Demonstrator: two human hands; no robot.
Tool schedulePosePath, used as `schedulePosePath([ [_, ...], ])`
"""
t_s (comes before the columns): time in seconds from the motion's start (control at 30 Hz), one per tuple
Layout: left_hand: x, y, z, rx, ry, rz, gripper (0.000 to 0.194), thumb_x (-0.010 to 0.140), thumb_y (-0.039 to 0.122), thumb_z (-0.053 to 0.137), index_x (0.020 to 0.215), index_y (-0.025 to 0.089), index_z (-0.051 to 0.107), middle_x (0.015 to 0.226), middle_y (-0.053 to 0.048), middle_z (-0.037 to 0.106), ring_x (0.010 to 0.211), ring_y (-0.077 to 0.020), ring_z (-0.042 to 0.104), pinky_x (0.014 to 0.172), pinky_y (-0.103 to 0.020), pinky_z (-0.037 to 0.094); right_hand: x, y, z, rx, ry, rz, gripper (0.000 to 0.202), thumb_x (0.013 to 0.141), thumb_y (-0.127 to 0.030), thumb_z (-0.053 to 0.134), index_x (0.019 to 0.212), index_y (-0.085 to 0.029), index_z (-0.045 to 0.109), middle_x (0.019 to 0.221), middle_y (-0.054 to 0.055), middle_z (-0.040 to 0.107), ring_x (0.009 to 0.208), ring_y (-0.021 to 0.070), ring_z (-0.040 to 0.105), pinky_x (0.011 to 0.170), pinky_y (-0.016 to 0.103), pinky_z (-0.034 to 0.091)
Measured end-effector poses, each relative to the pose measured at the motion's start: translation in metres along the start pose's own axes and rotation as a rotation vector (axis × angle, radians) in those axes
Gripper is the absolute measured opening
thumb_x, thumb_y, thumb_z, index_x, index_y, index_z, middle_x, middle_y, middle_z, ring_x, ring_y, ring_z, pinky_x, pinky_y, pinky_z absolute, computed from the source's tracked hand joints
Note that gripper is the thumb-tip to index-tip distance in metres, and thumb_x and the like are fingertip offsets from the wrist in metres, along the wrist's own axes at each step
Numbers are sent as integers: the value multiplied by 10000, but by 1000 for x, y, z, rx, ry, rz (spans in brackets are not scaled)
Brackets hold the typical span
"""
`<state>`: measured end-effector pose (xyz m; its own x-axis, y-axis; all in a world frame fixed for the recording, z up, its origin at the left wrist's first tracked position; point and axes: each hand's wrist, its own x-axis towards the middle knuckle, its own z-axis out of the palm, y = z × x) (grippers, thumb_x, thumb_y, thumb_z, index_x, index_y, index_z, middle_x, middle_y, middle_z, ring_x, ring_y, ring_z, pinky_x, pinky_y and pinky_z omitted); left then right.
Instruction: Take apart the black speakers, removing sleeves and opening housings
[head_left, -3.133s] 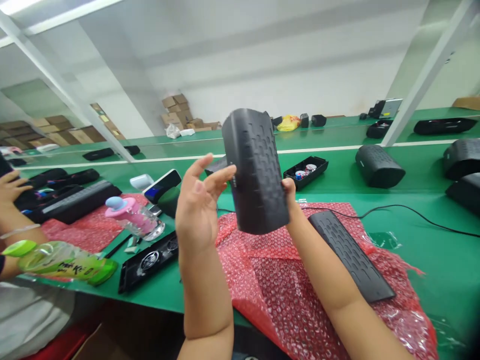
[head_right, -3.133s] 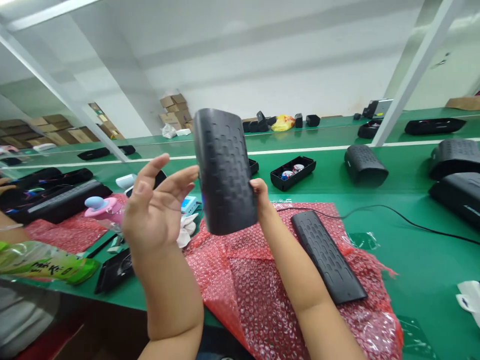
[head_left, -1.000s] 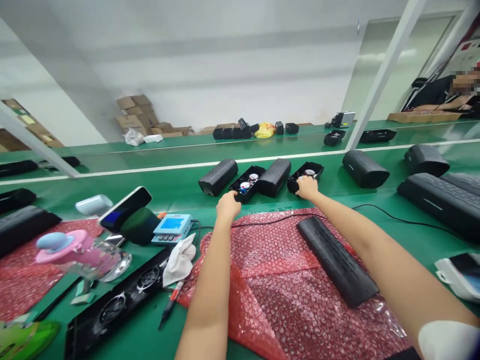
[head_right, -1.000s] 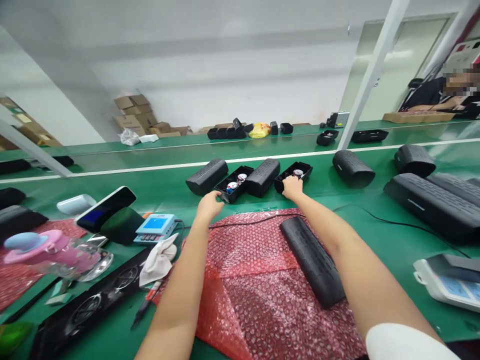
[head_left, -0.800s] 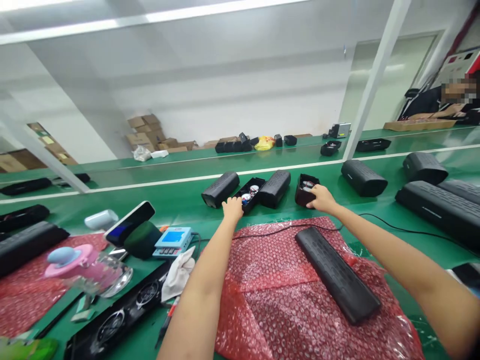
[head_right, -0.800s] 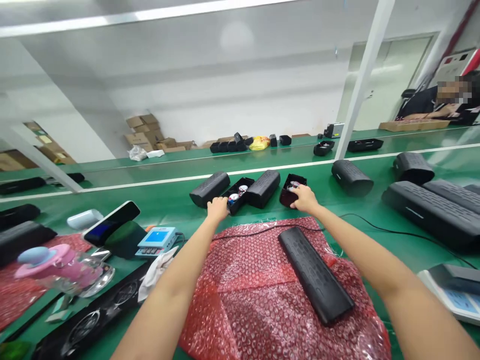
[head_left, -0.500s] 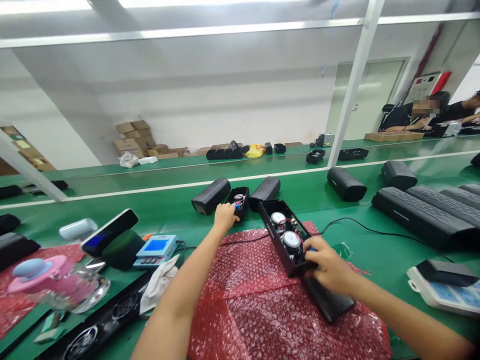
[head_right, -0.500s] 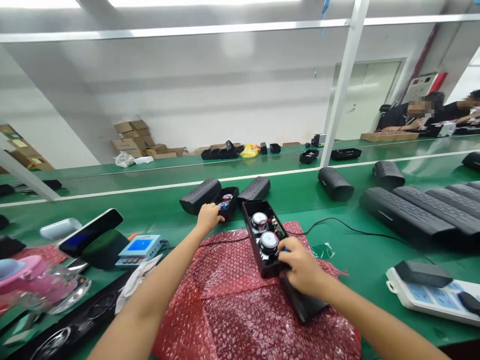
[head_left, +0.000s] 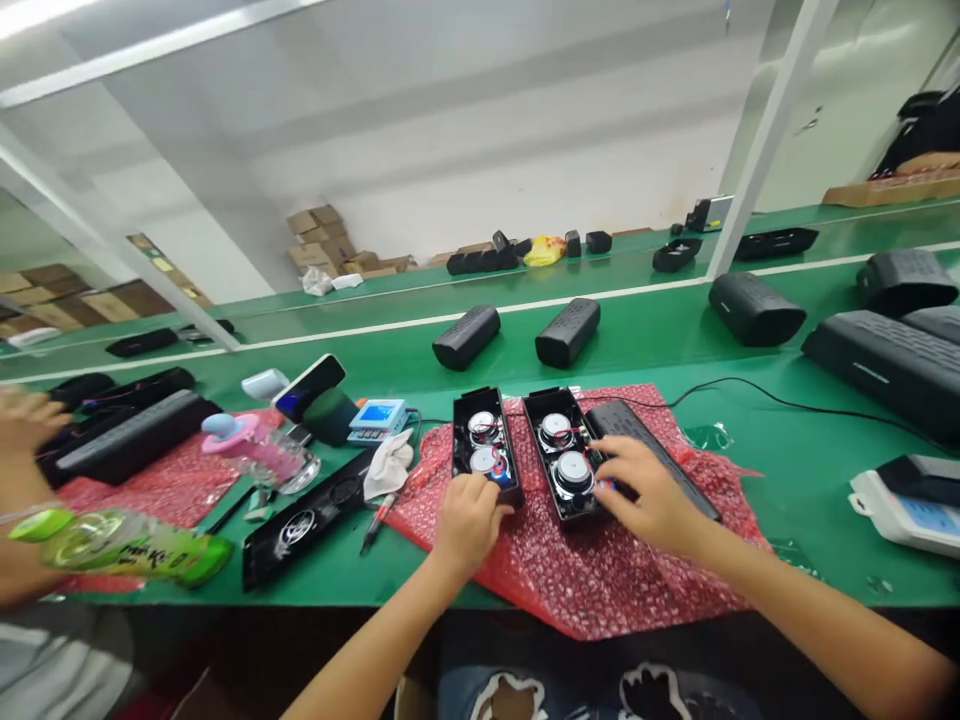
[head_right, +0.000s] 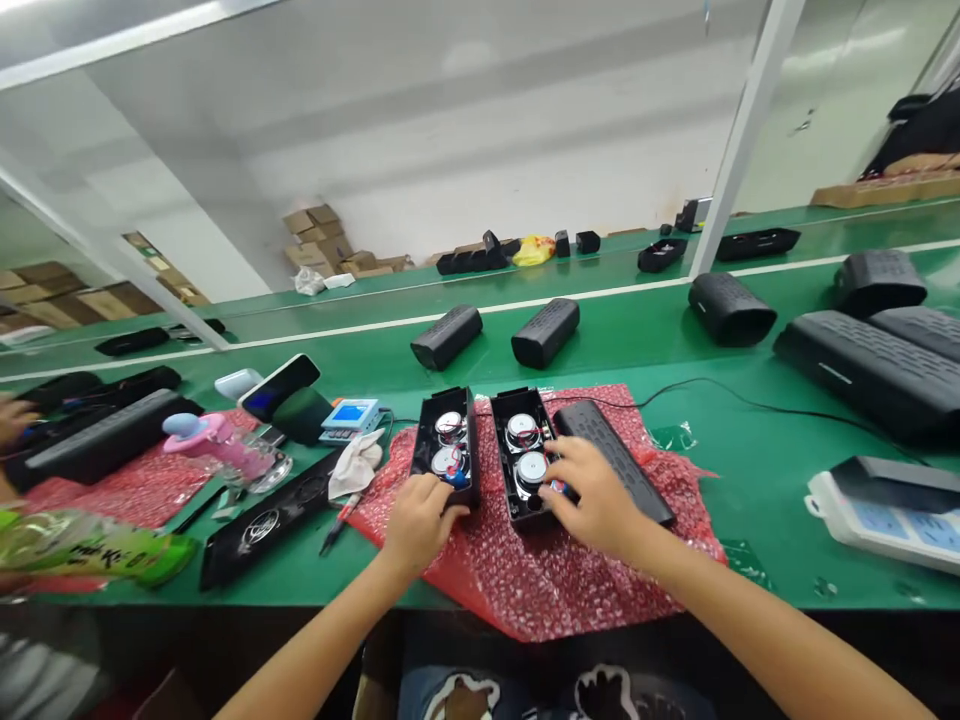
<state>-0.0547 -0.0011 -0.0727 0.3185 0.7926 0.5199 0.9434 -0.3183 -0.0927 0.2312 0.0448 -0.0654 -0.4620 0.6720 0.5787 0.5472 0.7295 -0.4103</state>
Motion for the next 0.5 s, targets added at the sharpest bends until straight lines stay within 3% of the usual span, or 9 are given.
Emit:
schedulePosePath([
  [0.07, -9, 6, 8, -28, -22, 24, 150, 806, 201, 703, 690, 187, 610, 729, -60, 602, 748, -235, 530, 729, -366, 446, 4, 16, -9, -104, -3, 181, 190, 899, -263, 513, 940, -168, 673, 1180, 159, 636, 1150, 295, 575, 1022, 474, 446],
  [0.13, -12, 7, 12, -61, -53, 46, 120, 817, 210, 695, 722, 192, 622, 750, -56, 612, 788, -233, 555, 854, -400, 461, 2, 34, -13, -242, -134, 377, 288, 881, -283, 523, 1083, -124, 651, 1159, 193, 625, 1121, 321, 582, 1003, 477, 449],
  [0.27, -13, -9, 11, -173, -86, 69, 164, 824, 341, 697, 861, 193, 638, 960, -92, 646, 957, -245, 594, 969, -402, 465, -10, 50, -7, -377, -363, 605, 746, 793, -495, 638, 1382, -66, 480, 1191, 282, 571, 1118, 416, 571, 889, 503, 482],
  [0.33, -11, -26, 10, -339, -73, -58, 289, 843, 409, 645, 1024, 186, 612, 1177, -134, 608, 1152, -266, 557, 1034, -397, 444, -10, 49, -4, -358, -391, 674, 900, 725, -553, 688, 1450, -95, 417, 1228, 285, 550, 1141, 436, 558, 895, 510, 472],
  [0.4, -8, -48, 12, -507, -63, -278, 389, 918, 392, 474, 1234, 167, 506, 1378, -167, 505, 1334, -259, 449, 1129, -411, 367, -5, 47, -6, -242, -351, 757, 950, 645, -498, 755, 1454, -121, 428, 1249, 268, 560, 1159, 438, 552, 943, 519, 444],
  [0.5, -7, -78, 18, -569, -153, -463, 483, 968, 299, 237, 1395, 102, 347, 1409, -208, 499, 1337, -229, 477, 1130, -417, 372, 11, 52, -19, -35, -269, 858, 929, 593, -398, 770, 1427, -127, 463, 1298, 239, 575, 1186, 421, 546, 1004, 510, 416],
])
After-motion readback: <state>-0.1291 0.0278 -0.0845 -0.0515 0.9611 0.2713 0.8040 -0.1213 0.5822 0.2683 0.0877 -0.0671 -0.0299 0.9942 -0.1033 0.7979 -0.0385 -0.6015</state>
